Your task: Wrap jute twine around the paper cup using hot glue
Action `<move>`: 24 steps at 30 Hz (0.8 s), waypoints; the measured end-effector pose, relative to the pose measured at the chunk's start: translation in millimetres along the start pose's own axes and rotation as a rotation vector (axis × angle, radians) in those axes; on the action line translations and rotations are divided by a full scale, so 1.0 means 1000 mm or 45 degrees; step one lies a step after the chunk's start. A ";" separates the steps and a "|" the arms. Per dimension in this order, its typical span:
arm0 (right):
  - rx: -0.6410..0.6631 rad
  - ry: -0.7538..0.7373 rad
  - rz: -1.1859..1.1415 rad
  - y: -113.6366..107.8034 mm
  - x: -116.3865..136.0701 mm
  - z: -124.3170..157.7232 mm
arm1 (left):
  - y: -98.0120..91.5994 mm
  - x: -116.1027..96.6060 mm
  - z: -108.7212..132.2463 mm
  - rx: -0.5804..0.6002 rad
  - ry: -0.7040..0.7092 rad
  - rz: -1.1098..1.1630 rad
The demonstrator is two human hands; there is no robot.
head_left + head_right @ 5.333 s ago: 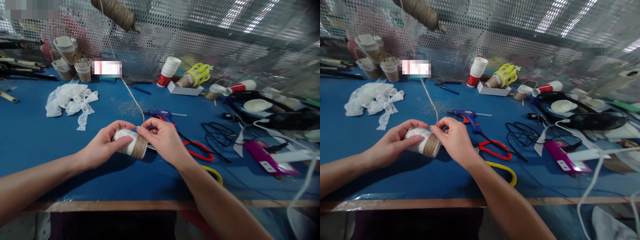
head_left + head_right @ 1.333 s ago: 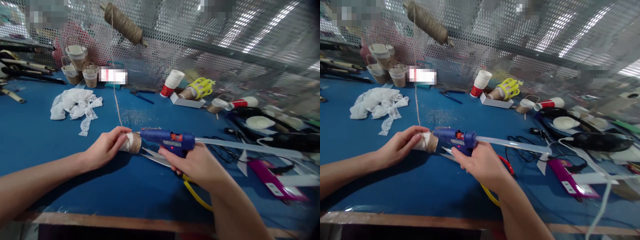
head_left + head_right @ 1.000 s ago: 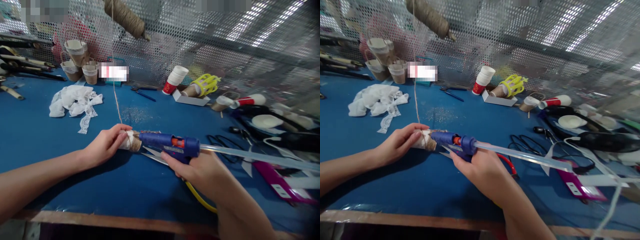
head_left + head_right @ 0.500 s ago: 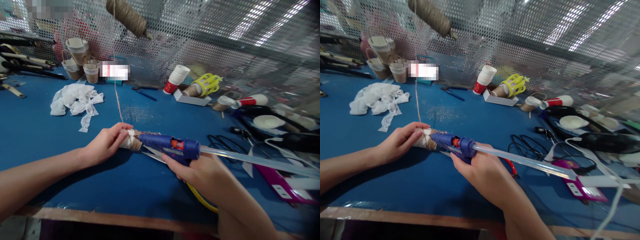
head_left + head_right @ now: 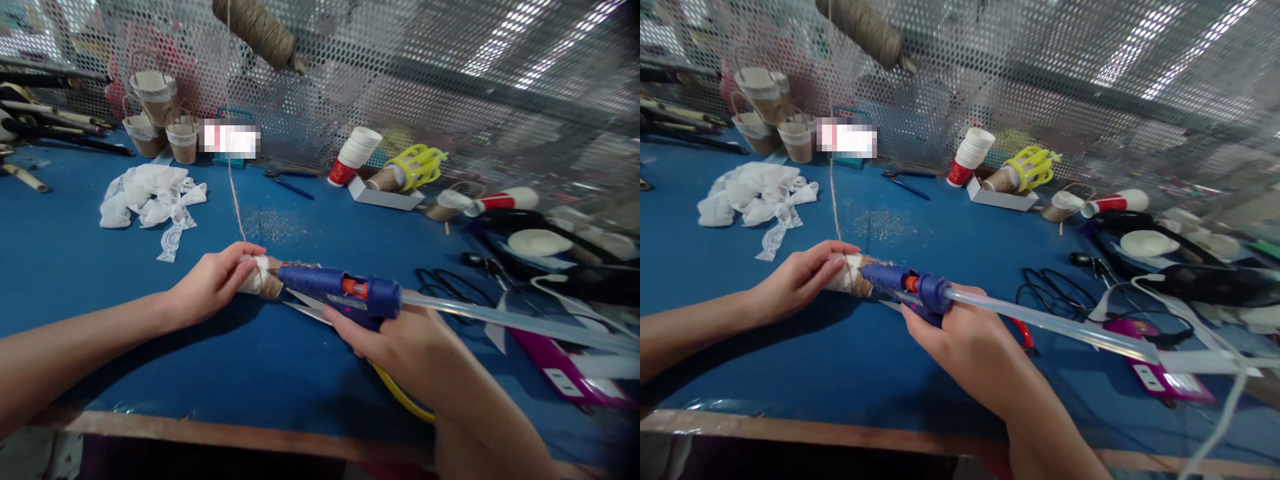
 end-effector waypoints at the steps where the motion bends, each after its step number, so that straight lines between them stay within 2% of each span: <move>1: 0.024 -0.053 0.053 0.001 0.003 0.001 | 0.000 0.000 0.000 0.004 0.002 0.011; 4: 0.092 -0.189 0.251 0.006 0.012 0.003 | 0.001 -0.001 0.000 0.009 0.011 0.024; 8: 0.018 -0.366 0.399 0.001 0.028 0.004 | 0.000 -0.001 0.001 0.005 0.013 0.006; 11: -0.018 -0.313 0.298 -0.003 0.025 0.003 | -0.001 -0.002 0.001 0.001 0.017 0.003; 14: 0.028 -0.251 0.234 -0.001 0.021 0.001 | -0.001 -0.001 0.001 0.003 0.010 0.012; 21: -0.016 -0.381 0.424 -0.003 0.034 0.003 | 0.000 -0.003 -0.001 0.002 0.021 0.041; 24: 0.017 -0.181 0.266 -0.002 0.019 0.002 | -0.001 -0.004 0.000 -0.005 0.024 0.031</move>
Point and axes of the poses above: each hand's wrist, its own z-axis away from the middle knuckle, its own y-axis out of the palm, x = y × z, the point moved 10 cm from there along -z, towards the middle knuckle, and after that the axes turned 12 degrees about -y, right-handed, at the moved point
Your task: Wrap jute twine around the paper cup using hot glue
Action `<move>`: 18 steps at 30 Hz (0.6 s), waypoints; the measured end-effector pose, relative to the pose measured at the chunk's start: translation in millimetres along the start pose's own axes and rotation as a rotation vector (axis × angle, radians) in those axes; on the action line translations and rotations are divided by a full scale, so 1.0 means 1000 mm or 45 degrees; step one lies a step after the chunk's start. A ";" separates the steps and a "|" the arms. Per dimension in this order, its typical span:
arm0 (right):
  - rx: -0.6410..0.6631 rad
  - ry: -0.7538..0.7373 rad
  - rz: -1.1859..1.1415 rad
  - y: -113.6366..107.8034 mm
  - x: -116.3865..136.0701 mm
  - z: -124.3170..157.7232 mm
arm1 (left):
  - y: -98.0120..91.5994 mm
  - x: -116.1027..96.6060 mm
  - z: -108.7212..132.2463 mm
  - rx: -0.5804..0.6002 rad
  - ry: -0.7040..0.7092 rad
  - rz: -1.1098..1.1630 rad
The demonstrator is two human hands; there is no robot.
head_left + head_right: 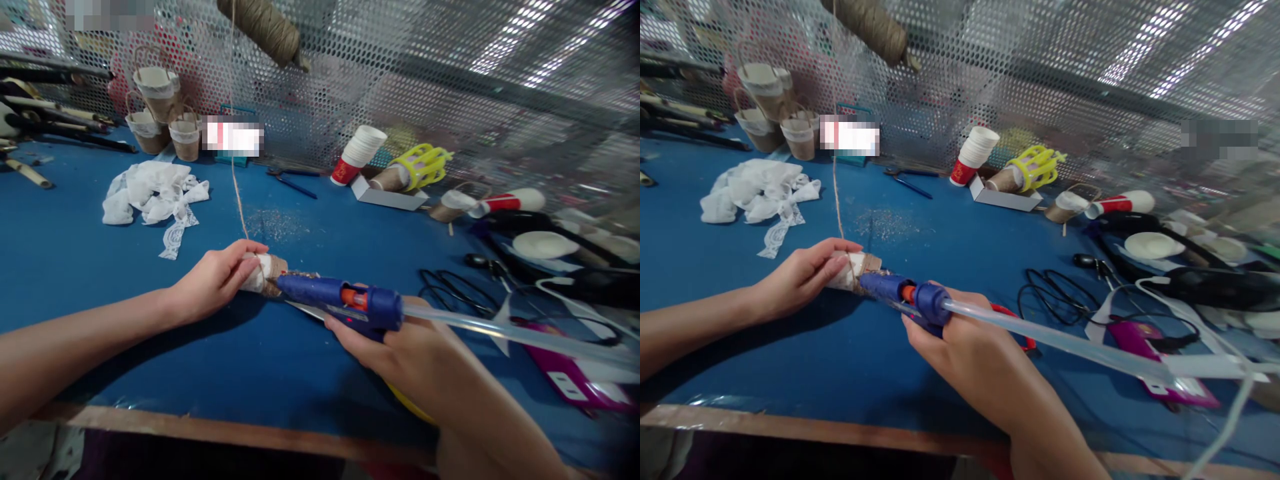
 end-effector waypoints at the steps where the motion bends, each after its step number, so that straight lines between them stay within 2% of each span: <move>1: 0.009 0.084 -0.076 0.002 -0.006 0.001 | 0.000 0.000 0.000 -0.005 0.000 0.000; 4: 0.015 0.199 -0.266 0.005 -0.012 0.001 | 0.000 0.002 0.000 -0.003 -0.005 -0.004; 9: -0.018 0.151 -0.300 0.001 -0.007 -0.004 | 0.001 0.002 -0.002 0.006 -0.022 -0.013; 12: -0.046 0.046 -0.148 -0.005 0.000 -0.005 | 0.001 0.000 -0.002 0.003 -0.010 -0.004; 15: -0.071 -0.168 0.149 -0.009 0.015 -0.004 | 0.001 0.000 -0.001 0.009 -0.004 0.008; 18: -0.067 -0.334 0.325 -0.007 0.026 -0.002 | 0.001 0.001 0.000 0.007 0.017 0.018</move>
Point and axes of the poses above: each hand's wrist, its own z-axis away from the middle knuckle, its own y-axis out of the palm, x = y × z, the point moved 10 cm from there along -z, towards the middle knuckle, and after that the axes turned 12 degrees about -y, right-handed, at the moved point
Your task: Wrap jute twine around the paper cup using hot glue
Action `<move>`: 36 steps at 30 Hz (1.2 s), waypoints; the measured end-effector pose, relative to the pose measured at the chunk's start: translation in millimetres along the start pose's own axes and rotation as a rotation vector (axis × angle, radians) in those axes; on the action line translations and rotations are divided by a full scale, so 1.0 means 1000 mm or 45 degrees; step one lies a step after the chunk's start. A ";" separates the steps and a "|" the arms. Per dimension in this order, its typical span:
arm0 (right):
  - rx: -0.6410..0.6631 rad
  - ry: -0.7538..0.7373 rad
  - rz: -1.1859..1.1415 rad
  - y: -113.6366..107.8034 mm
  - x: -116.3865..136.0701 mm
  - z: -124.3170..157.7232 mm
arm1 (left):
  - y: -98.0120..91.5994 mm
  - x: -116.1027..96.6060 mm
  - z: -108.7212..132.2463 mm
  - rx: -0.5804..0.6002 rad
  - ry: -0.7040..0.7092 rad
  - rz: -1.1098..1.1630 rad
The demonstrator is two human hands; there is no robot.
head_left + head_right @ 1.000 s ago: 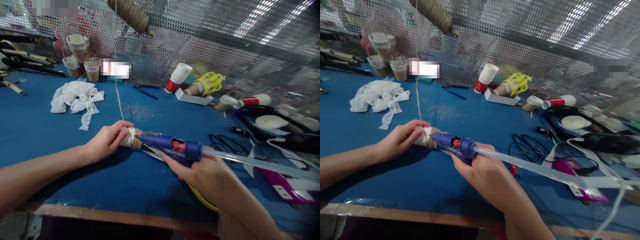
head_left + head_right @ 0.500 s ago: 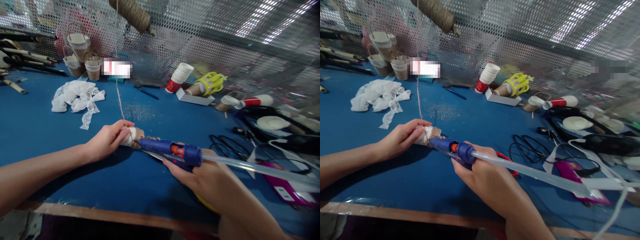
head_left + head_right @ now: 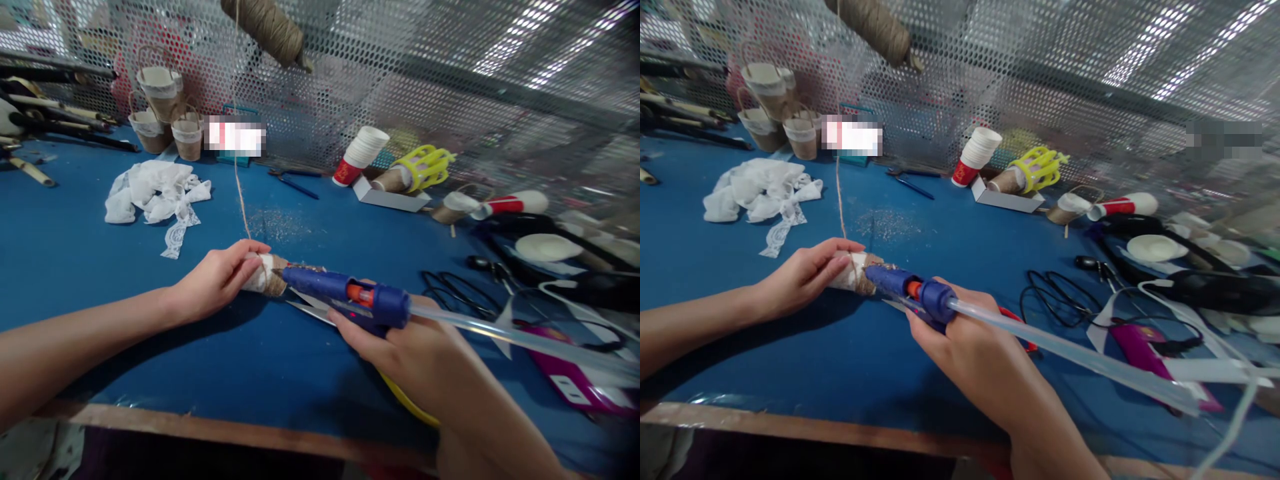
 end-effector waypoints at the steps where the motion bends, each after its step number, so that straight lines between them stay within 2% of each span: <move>1: -0.002 -0.019 0.019 0.000 0.001 0.000 | 0.000 0.000 0.000 -0.002 0.006 0.002; 4: 0.004 0.039 -0.011 0.000 -0.003 -0.003 | -0.001 0.000 0.000 -0.008 0.006 -0.007; 8: 0.038 0.260 -0.218 0.005 -0.018 -0.001 | 0.000 -0.001 -0.002 0.001 -0.029 -0.020; 12: 0.045 0.385 -0.368 0.010 -0.025 0.004 | 0.001 0.001 -0.003 0.008 -0.064 -0.031; 25: 0.092 0.526 -0.636 0.019 -0.029 0.009 | -0.002 -0.002 -0.001 -0.026 -0.003 -0.083; 28: 0.082 0.477 -0.473 0.016 -0.029 0.009 | -0.001 -0.003 -0.001 -0.026 0.013 -0.103; 33: -0.028 -0.003 0.014 -0.002 -0.002 -0.001 | 0.000 -0.006 0.000 -0.017 0.057 -0.114; 36: -0.042 -0.116 0.160 -0.004 0.006 -0.003 | 0.000 -0.008 0.001 -0.010 0.080 -0.123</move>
Point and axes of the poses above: each hand's wrist, its own z-axis away from the middle knuckle, its own y-axis out of the palm, x = y × z, the point moved 10 cm from there along -z, towards the middle knuckle, and after that the axes turned 12 degrees about -y, right-handed, at the moved point
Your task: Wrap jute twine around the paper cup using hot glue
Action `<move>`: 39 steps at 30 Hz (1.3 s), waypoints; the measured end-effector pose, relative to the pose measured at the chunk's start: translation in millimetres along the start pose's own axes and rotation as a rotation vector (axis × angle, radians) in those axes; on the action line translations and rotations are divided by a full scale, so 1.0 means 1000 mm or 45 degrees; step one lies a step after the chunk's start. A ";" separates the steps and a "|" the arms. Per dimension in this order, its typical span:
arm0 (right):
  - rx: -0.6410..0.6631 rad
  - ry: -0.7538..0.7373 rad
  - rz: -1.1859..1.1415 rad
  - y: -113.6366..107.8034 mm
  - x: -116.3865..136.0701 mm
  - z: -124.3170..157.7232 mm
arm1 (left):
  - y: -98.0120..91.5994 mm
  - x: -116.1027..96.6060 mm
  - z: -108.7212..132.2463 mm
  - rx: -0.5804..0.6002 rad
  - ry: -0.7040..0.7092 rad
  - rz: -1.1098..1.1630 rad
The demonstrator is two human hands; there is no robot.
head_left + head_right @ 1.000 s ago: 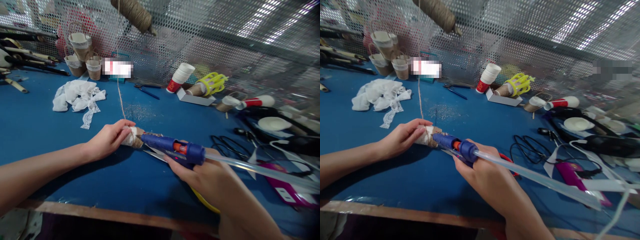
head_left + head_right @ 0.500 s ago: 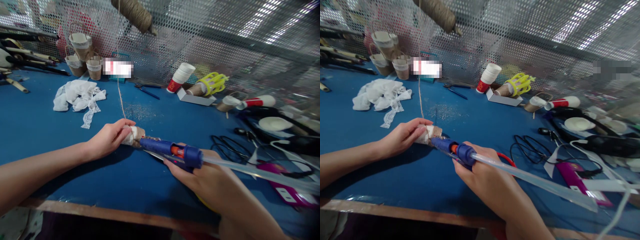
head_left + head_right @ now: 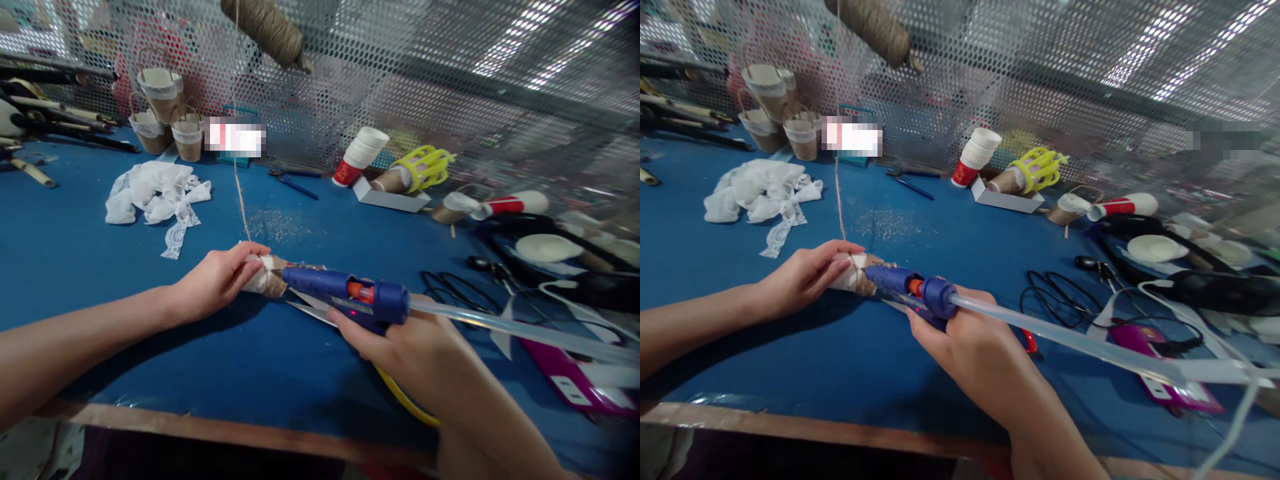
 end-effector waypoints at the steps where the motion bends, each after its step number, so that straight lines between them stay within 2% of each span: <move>1: 0.006 -0.002 0.020 0.001 0.000 0.000 | 0.000 0.000 0.000 -0.004 0.002 -0.006; 7: 0.075 0.052 -0.070 0.011 -0.004 0.003 | 0.000 0.001 0.002 -0.019 -0.002 -0.033; 14: 0.176 0.317 -0.270 0.023 -0.024 0.007 | 0.001 0.000 0.002 -0.033 0.025 -0.030; 21: 0.124 0.108 -0.075 0.016 -0.009 0.012 | 0.001 0.000 0.003 -0.027 0.038 -0.039; 32: 0.052 0.037 -0.004 0.005 -0.003 0.002 | 0.000 -0.003 0.003 -0.060 0.084 -0.041; 39: 0.029 0.056 0.004 -0.002 -0.005 -0.004 | 0.001 -0.003 0.003 -0.052 0.087 -0.040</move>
Point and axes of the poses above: each hand's wrist, its own z-axis away from the middle knuckle, its own y-axis out of the palm, x = y × z, the point moved 10 cm from there along -z, towards the middle knuckle, and after that the axes turned 12 degrees about -y, right-handed, at the moved point
